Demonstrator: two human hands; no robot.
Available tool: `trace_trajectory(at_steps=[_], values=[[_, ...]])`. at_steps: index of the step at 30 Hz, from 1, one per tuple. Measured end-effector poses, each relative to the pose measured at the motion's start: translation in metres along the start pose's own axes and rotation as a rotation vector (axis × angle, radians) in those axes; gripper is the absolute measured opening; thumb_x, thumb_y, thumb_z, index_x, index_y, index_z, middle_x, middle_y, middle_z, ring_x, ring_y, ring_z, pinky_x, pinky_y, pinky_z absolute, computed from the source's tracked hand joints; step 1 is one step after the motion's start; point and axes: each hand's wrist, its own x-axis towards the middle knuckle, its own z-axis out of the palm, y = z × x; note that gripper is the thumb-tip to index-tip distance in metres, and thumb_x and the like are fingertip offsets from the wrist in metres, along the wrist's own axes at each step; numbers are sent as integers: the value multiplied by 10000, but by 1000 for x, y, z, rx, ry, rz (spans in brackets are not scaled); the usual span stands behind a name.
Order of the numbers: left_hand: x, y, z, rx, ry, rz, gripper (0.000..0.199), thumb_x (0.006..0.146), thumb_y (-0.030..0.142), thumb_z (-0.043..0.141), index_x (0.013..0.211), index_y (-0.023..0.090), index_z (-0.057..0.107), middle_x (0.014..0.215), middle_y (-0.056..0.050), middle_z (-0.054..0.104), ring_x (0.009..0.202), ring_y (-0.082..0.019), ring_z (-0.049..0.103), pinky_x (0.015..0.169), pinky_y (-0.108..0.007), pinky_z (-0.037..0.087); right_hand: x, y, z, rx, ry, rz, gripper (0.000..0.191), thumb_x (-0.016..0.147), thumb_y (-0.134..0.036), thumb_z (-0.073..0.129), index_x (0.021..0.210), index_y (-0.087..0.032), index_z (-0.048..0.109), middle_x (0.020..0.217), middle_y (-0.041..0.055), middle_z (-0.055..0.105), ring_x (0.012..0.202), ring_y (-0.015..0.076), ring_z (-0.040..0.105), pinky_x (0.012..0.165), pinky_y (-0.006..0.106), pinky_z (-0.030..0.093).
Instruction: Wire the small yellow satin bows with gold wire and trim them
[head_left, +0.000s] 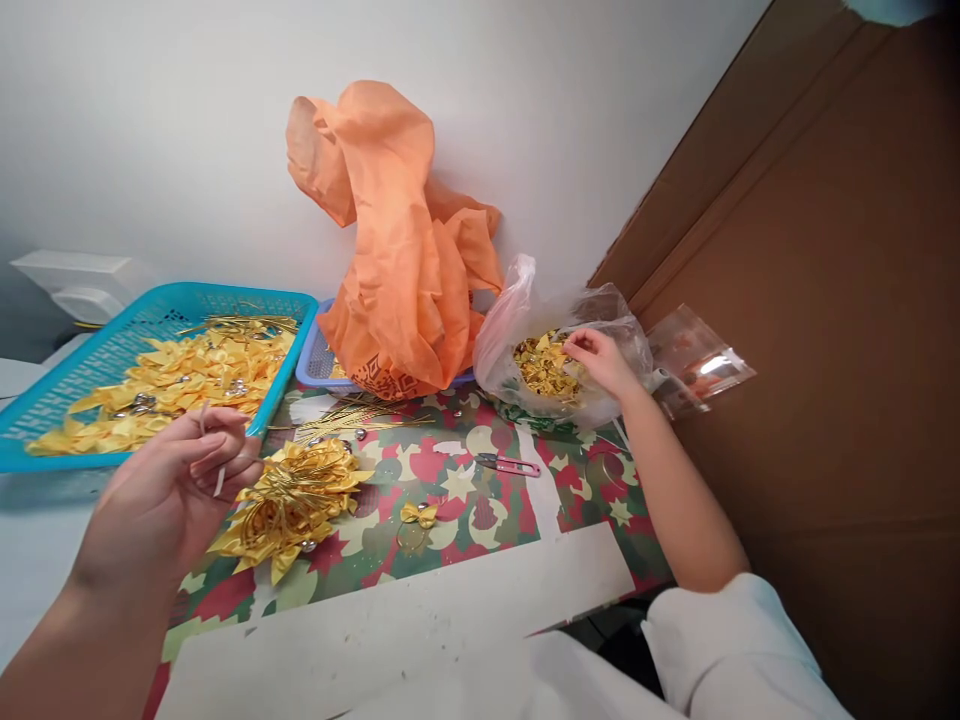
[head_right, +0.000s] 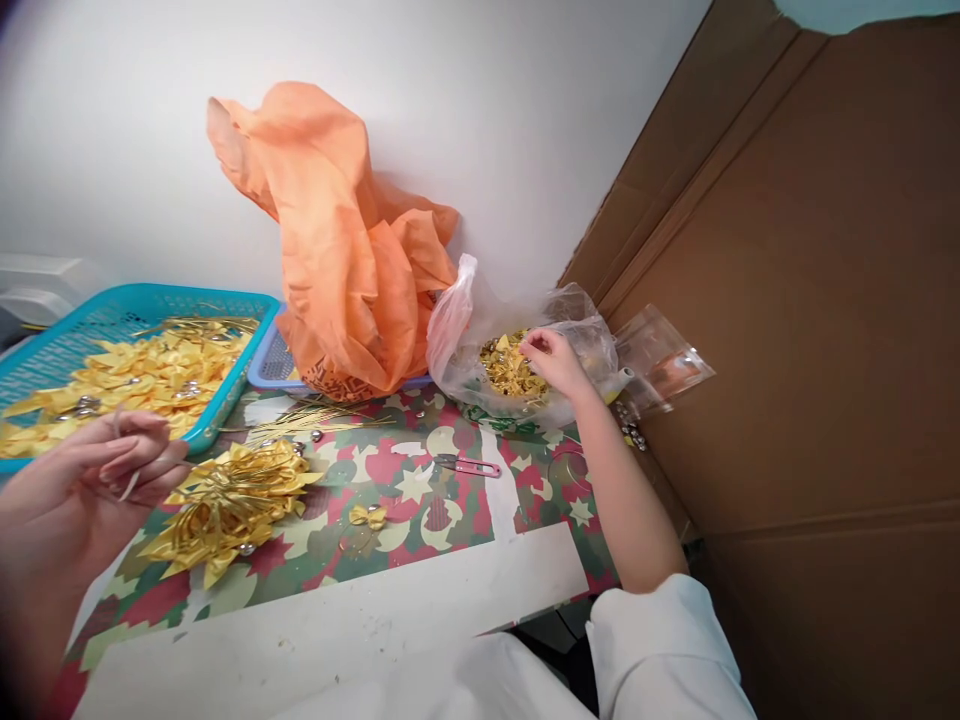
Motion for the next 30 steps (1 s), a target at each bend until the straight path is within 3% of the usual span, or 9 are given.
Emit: trace_trajectory(at_steps=[6, 9, 12, 17, 20, 22, 24, 26, 30], values=[[-2, 5, 4, -326, 57, -107, 88, 654, 107, 569, 718, 168, 565, 477, 76, 289, 446, -66, 224, 380, -170, 256, -58, -60, 57, 187, -299, -44, 158, 797, -338, 654, 804, -201, 574, 767, -11, 608, 694, 133, 580, 625, 252, 468], [-2, 5, 4, -333, 46, -94, 120, 619, 102, 588, 721, 165, 579, 462, 80, 316, 437, -63, 242, 373, -160, 265, -81, -56, 108, 226, -540, 50, 129, 807, -310, 627, 804, -196, 568, 741, -16, 599, 662, 134, 578, 607, 258, 466], [-4, 5, 4, -334, 33, -88, 129, 594, 114, 611, 710, 164, 584, 451, 82, 332, 427, -60, 265, 364, -156, 272, -92, -42, 138, 61, -595, -37, 86, 845, -261, 582, 881, -189, 612, 914, 34, 660, 832, 170, 614, 743, 311, 490], [-5, 0, 3, -322, -9, -91, 158, 580, 147, 654, 721, 166, 588, 455, 88, 341, 422, -56, 283, 362, -160, 280, -125, -33, 140, -187, -297, -435, 276, 814, -322, 696, 1056, -206, 631, 1107, 82, 627, 1082, 229, 529, 976, 401, 392], [-4, -4, 3, -317, -18, -93, 158, 584, 157, 649, 724, 167, 575, 462, 90, 342, 427, -54, 283, 366, -159, 276, -158, -25, 150, -311, -536, -663, 502, 726, -506, 771, 1110, -219, 621, 1099, 75, 632, 1036, 240, 531, 934, 406, 385], [-4, -5, 3, -311, -20, -92, 149, 594, 153, 631, 726, 169, 565, 464, 92, 338, 429, -54, 273, 370, -158, 268, -176, -15, 164, -445, -625, -768, 310, 833, -414, 695, 1066, -219, 632, 1078, 64, 656, 970, 220, 543, 865, 382, 391], [-3, -5, 5, -300, -30, -93, 138, 611, 143, 614, 736, 169, 563, 467, 92, 330, 433, -54, 268, 380, -160, 266, -185, -6, 175, -495, -617, -791, 97, 924, -253, 574, 887, -197, 644, 947, 45, 682, 843, 177, 559, 781, 335, 399], [-3, -6, 8, -280, -52, -97, 129, 634, 141, 608, 754, 165, 570, 474, 91, 328, 441, -56, 276, 396, -164, 272, -184, -2, 176, -407, -593, -753, 190, 948, -208, 522, 791, -180, 626, 838, 43, 681, 754, 154, 570, 717, 301, 415], [0, -15, 17, -208, -131, -127, 134, 652, 182, 631, 772, 158, 577, 488, 91, 336, 438, -55, 270, 410, -173, 258, -159, -9, 139, -52, -484, -519, 183, 939, -254, 551, 799, -192, 650, 757, 32, 681, 716, 149, 617, 676, 273, 479]])
